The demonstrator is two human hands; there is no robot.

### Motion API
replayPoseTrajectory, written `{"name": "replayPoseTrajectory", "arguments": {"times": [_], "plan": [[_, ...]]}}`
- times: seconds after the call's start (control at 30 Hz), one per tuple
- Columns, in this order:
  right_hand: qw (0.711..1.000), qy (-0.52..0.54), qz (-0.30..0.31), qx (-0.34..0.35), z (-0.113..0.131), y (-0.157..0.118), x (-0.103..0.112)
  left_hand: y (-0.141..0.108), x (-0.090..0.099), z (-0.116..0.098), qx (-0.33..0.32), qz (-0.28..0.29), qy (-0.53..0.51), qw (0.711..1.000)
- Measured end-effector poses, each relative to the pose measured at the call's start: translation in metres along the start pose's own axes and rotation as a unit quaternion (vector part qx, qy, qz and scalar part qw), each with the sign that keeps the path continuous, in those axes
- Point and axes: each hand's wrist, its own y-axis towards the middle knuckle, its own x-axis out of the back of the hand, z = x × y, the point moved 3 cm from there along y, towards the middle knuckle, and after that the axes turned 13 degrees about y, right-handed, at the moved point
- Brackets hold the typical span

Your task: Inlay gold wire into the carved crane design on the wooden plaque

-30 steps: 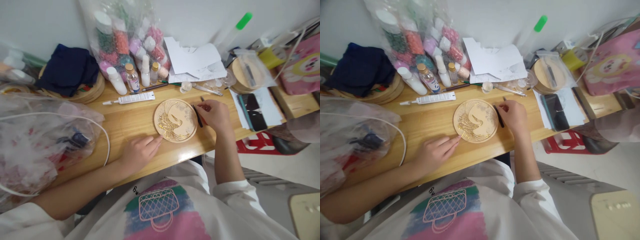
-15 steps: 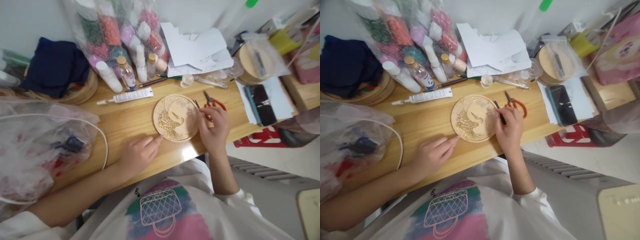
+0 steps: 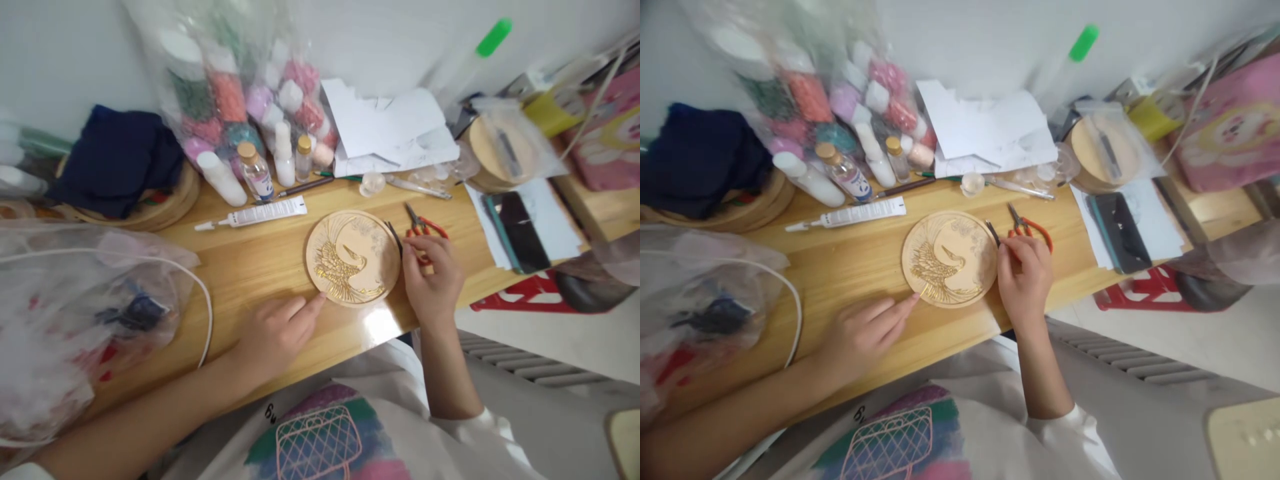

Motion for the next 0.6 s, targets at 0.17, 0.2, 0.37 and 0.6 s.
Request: {"name": "replayPoseTrajectory", "arguments": {"times": [0.17, 0.2, 0.37, 0.6], "plan": [[0.998, 0.003, 0.059, 0.037, 0.022, 0.028, -0.009, 0.000, -0.004, 0.000, 0.007, -0.026, -0.001, 1.000], [0.995, 0.006, 0.093, 0.045, 0.031, 0.037, -0.015, 0.000, -0.004, 0.000, 0.006, -0.029, 0.003, 1.000], [0.909, -0.098, 0.389, 0.113, 0.098, 0.072, -0.054, 0.000, -0.006, -0.001, -0.013, -0.041, 0.013, 0.999], [0.834, -0.220, 0.492, 0.120, 0.121, 0.081, -0.092, -0.002, -0.010, 0.000, -0.008, -0.054, 0.025, 0.998]]}}
